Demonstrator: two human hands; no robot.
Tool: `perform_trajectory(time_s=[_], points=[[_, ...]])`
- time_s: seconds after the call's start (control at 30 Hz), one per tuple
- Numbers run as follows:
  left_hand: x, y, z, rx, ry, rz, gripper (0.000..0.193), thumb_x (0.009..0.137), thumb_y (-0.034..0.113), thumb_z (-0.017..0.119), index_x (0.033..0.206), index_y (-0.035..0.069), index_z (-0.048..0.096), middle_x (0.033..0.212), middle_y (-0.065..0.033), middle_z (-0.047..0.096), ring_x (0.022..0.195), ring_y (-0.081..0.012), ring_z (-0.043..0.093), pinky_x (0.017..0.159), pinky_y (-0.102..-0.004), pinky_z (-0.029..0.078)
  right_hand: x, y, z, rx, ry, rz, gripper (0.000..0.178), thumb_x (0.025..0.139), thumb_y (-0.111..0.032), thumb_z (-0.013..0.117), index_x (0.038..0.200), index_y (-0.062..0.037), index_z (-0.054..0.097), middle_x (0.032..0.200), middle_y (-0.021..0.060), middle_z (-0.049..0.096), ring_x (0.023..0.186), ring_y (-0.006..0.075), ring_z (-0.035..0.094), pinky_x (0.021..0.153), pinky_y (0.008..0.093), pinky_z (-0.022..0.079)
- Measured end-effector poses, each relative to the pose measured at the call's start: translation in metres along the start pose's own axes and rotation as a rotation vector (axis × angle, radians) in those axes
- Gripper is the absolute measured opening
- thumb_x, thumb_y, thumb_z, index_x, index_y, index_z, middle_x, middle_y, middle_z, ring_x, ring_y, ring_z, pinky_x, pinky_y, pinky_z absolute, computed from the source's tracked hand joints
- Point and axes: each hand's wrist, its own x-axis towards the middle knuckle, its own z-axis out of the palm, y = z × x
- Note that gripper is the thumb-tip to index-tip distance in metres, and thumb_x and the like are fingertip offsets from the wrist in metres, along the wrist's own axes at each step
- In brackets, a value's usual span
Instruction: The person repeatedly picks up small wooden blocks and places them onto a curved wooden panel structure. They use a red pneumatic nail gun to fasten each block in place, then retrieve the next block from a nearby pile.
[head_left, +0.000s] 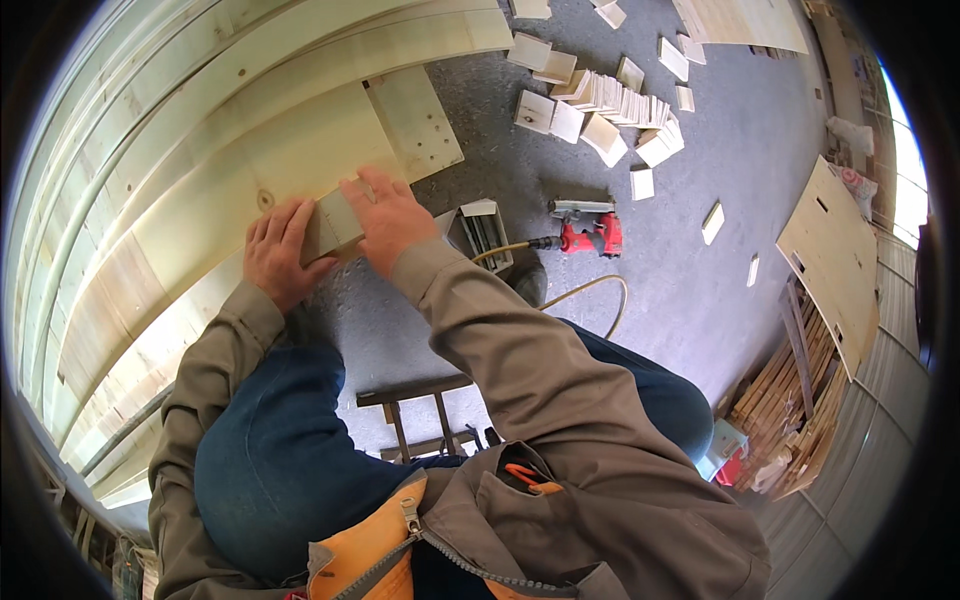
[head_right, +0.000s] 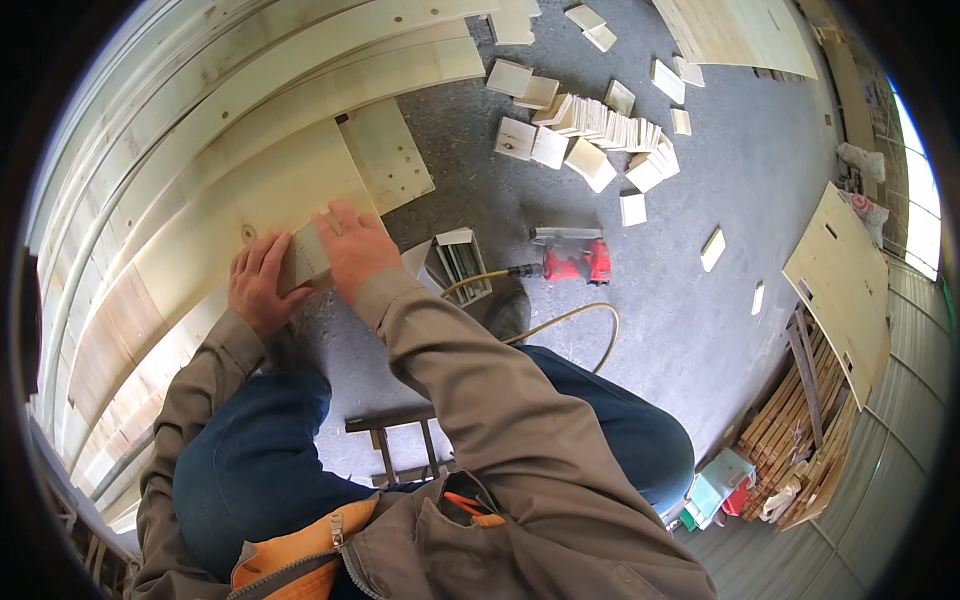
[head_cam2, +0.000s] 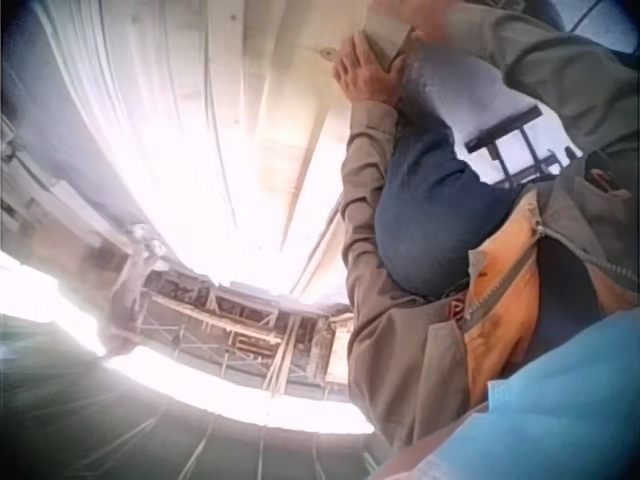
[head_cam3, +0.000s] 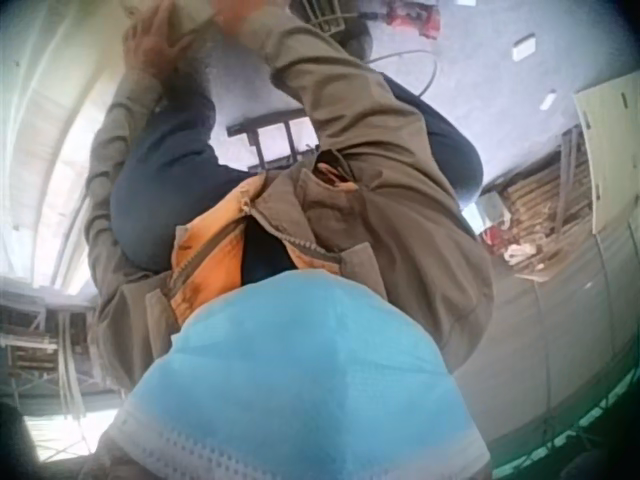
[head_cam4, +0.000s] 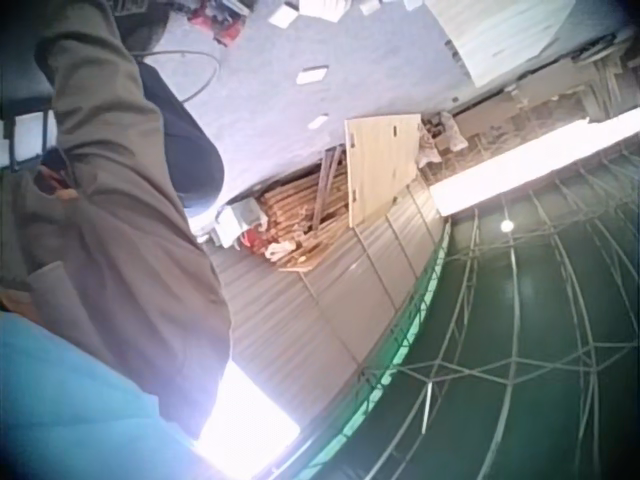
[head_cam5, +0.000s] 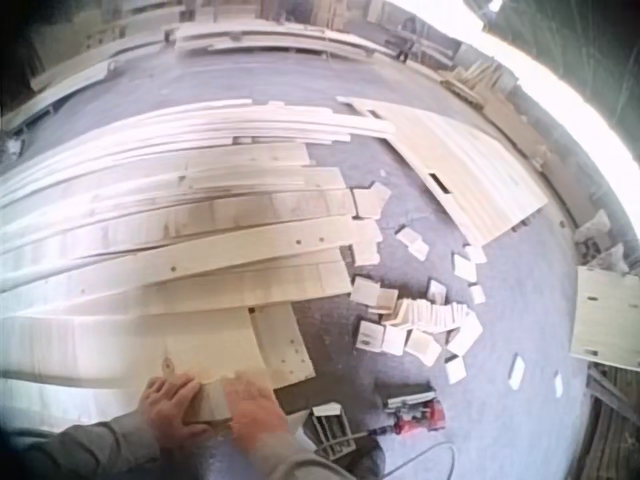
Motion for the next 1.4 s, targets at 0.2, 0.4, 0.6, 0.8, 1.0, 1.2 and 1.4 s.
perform_trajectory(time_s=[0.2,0.4,0.6,0.8,1.0,1.2,1.4], points=[[0.008,-0.005,0.003,0.027,0.006,0.053,0.09,0.068,0.034,0.094,0.144,0.003,0.058,0.14,-0.015,0.061,0.127,-0.037,0.059,0.109,-0.0505,0.046,0.017,0.009,0.005,-0.056,-0.029,-0.035,0.055,0.092,-0.015,0.067,0.146,-0.0123,0.057,0.152,0.0131,0.052,0.123,0.0358,0.061,0.104,0.0426,0.054],[0.012,-0.008,0.011,-0.018,0.039,0.059,0.086,0.069,0.037,0.093,0.139,0.002,0.059,0.136,-0.0171,0.061,0.123,-0.0398,0.06,0.106,-0.0522,0.047,0.018,0.015,0.008,-0.056,-0.025,-0.103,0.05,0.096,-0.017,0.063,0.145,-0.0088,0.057,0.149,0.0135,0.055,0.116,0.0345,0.064,0.099,0.0405,0.056],[0.013,-0.007,0.009,-0.011,0.009,0.026,0.081,0.073,0.039,0.091,0.138,0.003,0.058,0.136,-0.0175,0.06,0.123,-0.0418,0.058,0.106,-0.0532,0.047,0.017,0.021,0.015,0.005,0.009,-0.114,0.057,0.09,-0.011,0.066,0.146,-0.0109,0.057,0.148,0.012,0.055,0.116,0.0356,0.063,0.1,0.0421,0.056],[0.015,-0.002,0.013,-0.015,0.017,-0.006,0.08,0.074,0.039,0.091,0.138,0.004,0.058,0.136,-0.0188,0.06,0.124,-0.0424,0.057,0.108,-0.0535,0.046,0.017,0.024,0.015,0.038,0.007,-0.11,0.058,0.088,-0.008,0.067,0.146,-0.0115,0.058,0.148,0.0111,0.055,0.117,0.0352,0.063,0.099,0.042,0.057],[0.014,0.001,0.012,-0.002,0.027,-0.015,0.083,0.074,0.042,0.091,0.14,0.003,0.057,0.137,-0.0205,0.06,0.126,-0.0423,0.057,0.109,-0.0538,0.045,0.016,0.02,0.011,0.053,0.104,-0.134,0.045,0.094,-0.015,0.063,0.138,-0.01,0.062,0.137,0.0093,0.059,0.115,0.0325,0.064,0.095,0.0407,0.058],[0.014,0.004,0.021,0.031,0.036,-0.038,0.09,0.074,0.043,0.091,0.146,0.004,0.054,0.139,-0.0201,0.059,0.128,-0.0415,0.056,0.112,-0.0534,0.043,0.017,0.022,0.012,0.072,0.122,-0.138,0.047,0.089,-0.016,0.071,0.135,-0.0092,0.063,0.135,0.0105,0.06,0.116,0.0332,0.065,0.095,0.0414,0.059],[0.016,0.009,0.014,0.067,-0.015,-0.052,0.092,0.074,0.043,0.09,0.148,0.003,0.054,0.14,-0.0209,0.059,0.13,-0.0412,0.056,0.114,-0.0533,0.041,0.021,0.018,0.006,0.078,-0.012,-0.069,0.055,0.082,-0.017,0.08,0.134,-0.009,0.064,0.141,0.0104,0.057,0.119,0.0338,0.063,0.098,0.0418,0.059]])
